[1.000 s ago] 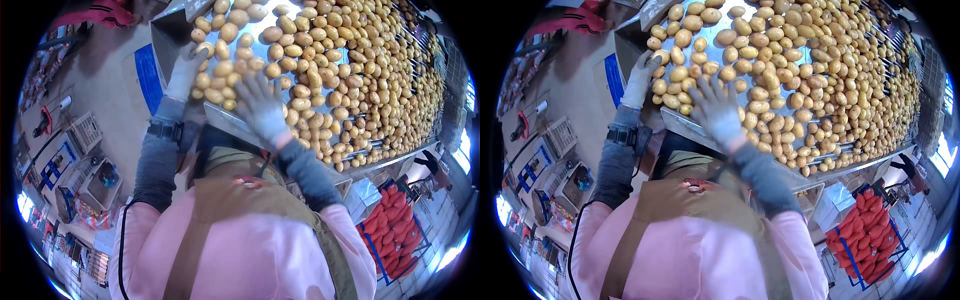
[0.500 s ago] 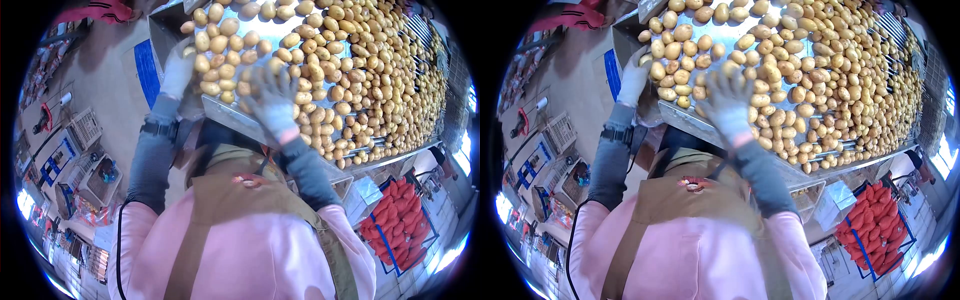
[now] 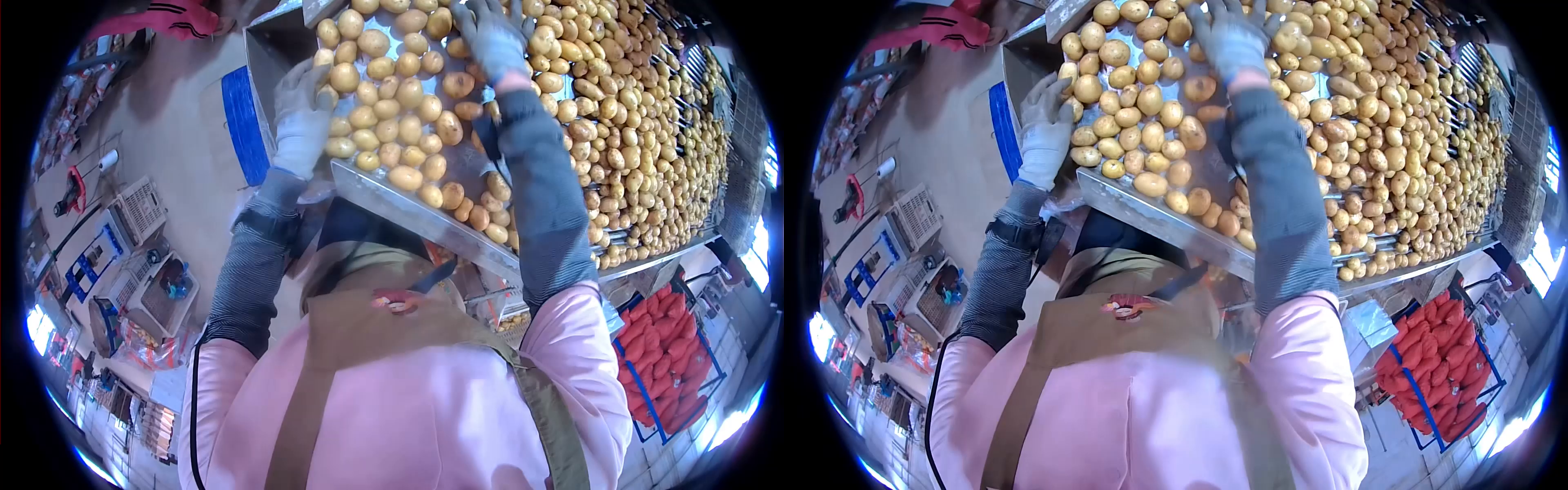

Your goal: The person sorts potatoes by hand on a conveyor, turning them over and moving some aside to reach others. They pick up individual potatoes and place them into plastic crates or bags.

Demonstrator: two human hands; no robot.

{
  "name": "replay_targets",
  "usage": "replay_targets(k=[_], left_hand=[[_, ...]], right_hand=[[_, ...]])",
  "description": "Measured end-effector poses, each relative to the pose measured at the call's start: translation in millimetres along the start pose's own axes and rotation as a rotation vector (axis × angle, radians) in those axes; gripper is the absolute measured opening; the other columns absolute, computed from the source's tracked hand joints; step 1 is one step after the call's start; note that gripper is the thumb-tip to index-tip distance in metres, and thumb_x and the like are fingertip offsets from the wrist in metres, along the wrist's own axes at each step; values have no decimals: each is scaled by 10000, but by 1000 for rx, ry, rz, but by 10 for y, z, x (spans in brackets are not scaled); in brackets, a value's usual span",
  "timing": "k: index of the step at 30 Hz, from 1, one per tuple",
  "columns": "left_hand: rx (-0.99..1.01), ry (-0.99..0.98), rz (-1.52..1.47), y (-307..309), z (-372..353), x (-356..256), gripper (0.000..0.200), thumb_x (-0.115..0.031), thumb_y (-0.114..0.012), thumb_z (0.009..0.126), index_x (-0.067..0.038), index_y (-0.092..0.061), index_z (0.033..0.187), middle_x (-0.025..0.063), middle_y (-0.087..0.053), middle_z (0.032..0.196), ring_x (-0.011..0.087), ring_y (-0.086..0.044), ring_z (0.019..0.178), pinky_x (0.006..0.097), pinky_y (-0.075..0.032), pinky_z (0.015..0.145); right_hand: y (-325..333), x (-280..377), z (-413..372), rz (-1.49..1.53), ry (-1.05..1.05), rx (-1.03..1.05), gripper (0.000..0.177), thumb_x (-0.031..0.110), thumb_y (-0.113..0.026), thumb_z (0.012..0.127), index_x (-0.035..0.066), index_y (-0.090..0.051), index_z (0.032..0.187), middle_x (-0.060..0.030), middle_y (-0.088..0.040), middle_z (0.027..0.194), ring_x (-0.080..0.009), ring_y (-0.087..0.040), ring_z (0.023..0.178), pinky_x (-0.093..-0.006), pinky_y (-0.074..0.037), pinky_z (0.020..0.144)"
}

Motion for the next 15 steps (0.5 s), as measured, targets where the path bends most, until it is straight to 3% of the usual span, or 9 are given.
replay_targets(k=[1, 2, 3, 5, 6, 9, 11, 13, 15], left_hand=[[-27, -70, 105, 66, 77, -143, 379, -111, -663, 899, -120, -643, 1277, 131, -595, 1314, 341, -527, 1254, 435, -456, 1042], [19, -265, 131, 76, 138, -322, 344, -178, -668, 910, -138, -664, 1251, 82, -644, 1229, 318, -579, 1145, 426, -487, 969], [151, -239, 171, -52, 130, -424, 351, -207, -666, 913, -149, -660, 1259, 75, -643, 1223, 312, -589, 1125, 427, -491, 959], [407, -170, 255, -276, 47, -542, 368, -265, -661, 920, -170, -652, 1276, 62, -642, 1211, 300, -609, 1085, 427, -500, 938], [408, -241, 371, -295, 42, -527, 385, -320, -631, 935, -193, -629, 1298, 60, -641, 1182, 288, -623, 1092, 436, -516, 892], [516, -129, 322, -249, 101, -438, 413, -321, -624, 935, -205, -600, 1330, 70, -637, 1179, 298, -650, 1066, 451, -536, 844], [509, -147, 320, -261, 130, -557, 337, -282, -608, 927, -174, -616, 1246, 109, -653, 1126, 314, -692, 938, 465, -553, 765], [529, -201, 432, -504, 260, -587, 281, -237, -593, 924, -153, -624, 1189, 132, -666, 1083, 315, -705, 876, 463, -554, 727], [549, -278, 548, -679, 302, -666, 222, -168, -557, 921, -93, -619, 1121, 151, -684, 985, 299, -712, 849, 459, -542, 680]], right_hand=[[85, 113, 111, -16, -83, 120, 663, 533, -580, 903, 260, -464, 1496, -125, -483, 1515, -449, -385, 1390, -707, -148, 1142], [-92, 273, 70, 105, 93, 7, 657, 504, -577, 912, 255, -445, 1505, -132, -442, 1543, -440, -343, 1419, -683, -162, 1157], [-295, 380, -160, 302, 46, 62, 616, 481, -570, 921, 237, -478, 1478, -131, -425, 1554, -431, -303, 1441, -652, -180, 1169], [-238, 529, -644, 140, 225, -32, 452, 477, -579, 949, 247, -629, 1335, -53, -505, 1484, -422, -424, 1351, -645, -329, 1048], [-142, 488, -906, 112, 224, -31, 476, 492, -584, 941, 249, -624, 1348, -57, -498, 1490, -438, -423, 1345, -647, -323, 1057], [191, -57, -1709, 148, 27, 55, 589, 488, -628, 909, 245, -549, 1439, -97, -466, 1515, -494, -386, 1350, -651, -301, 1085], [221, -259, -2250, 46, -102, -7, 605, 427, -663, 890, 227, -536, 1446, -146, -446, 1519, -523, -334, 1382, -653, -262, 1118], [409, 257, -2416, 71, -222, 337, 612, 396, -691, 846, 211, -555, 1413, -148, -404, 1547, -513, -277, 1423, -676, -229, 1125], [370, 751, -2480, 203, -57, 452, 633, 411, -669, 836, 226, -515, 1422, -168, -320, 1580, -467, -263, 1447, -645, -205, 1153]])
Point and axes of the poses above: each hand's wrist, its own z-axis towards the middle knuckle, its own y-axis out of the back of the hand, x = y × z, the point moved 3 cm from there along z, towards the middle knuckle
